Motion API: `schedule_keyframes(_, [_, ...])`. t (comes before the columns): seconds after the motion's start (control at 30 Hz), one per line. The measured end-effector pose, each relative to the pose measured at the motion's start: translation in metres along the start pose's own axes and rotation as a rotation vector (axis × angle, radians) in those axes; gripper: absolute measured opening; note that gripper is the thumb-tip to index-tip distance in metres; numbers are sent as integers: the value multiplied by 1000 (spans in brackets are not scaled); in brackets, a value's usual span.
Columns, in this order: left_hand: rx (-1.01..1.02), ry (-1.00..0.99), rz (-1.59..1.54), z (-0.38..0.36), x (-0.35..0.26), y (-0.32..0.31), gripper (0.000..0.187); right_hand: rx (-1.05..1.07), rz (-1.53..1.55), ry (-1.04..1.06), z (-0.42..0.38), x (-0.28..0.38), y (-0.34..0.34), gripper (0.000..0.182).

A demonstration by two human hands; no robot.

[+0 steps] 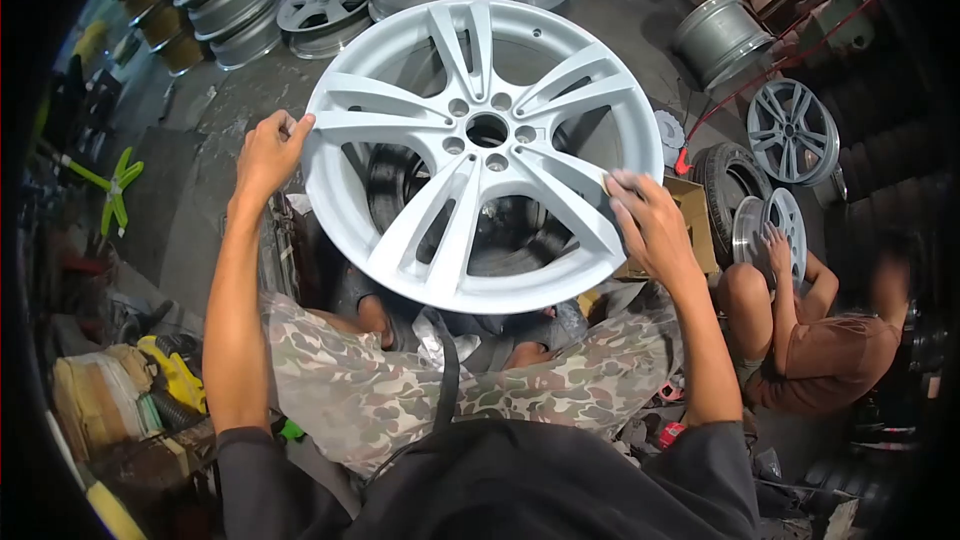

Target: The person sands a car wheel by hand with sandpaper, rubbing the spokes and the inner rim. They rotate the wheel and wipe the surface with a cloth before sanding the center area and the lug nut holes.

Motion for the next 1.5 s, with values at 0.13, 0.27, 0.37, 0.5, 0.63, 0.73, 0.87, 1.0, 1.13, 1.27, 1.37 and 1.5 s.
schedule_keyframes(0.13, [-23,110,63,-5,20,-7,65,13,87,-123,4,7,-9,28])
schedule_keyframes(0.27, [269,250,-194,-26,15,-22,74,204,393,-299,-17,-4,44,26])
schedule_keyframes(0.37, [289,255,-299,-32,28,-47,73,-29,311,-397,-10,-12,59,28])
schedule_keyframes(0.5, [483,447,-442,-53,22,-36,60,13,188,-261,16,-42,-8,33])
schedule_keyframes(0.63, [477,514,-557,-82,7,-35,59,59,170,-359,33,-51,-47,46])
schedule_keyframes(0.73, [382,534,-540,-89,6,-43,60,141,103,-419,38,-52,-52,46])
schedule_keyframes(0.87, [-51,296,-260,-64,30,-72,66,36,60,-381,42,-51,-61,45])
schedule_keyframes(1.0, [177,456,-302,-62,26,-69,73,80,53,-400,39,-46,-58,46])
schedule_keyframes(1.13, [118,412,-191,-26,70,-94,80,84,40,-376,36,-28,-55,47])
schedule_keyframes(1.27, [158,246,-93,43,70,-96,87,9,69,-451,17,20,-48,45])
schedule_keyframes(1.37, [138,158,-208,90,63,-106,87,12,159,-468,4,56,-41,42])
schedule_keyframes(1.5, [338,78,-121,109,42,-89,81,87,299,-518,2,64,-2,42])
Point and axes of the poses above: each hand's wrist, its own z-axis towards the middle knuckle, its own y-axis out of the back of the hand, x = y × z, the point moved 5 cm from there along z, towards the middle knuckle, and after that the axes turned 7 degrees about -x, right-handed, at the moved point
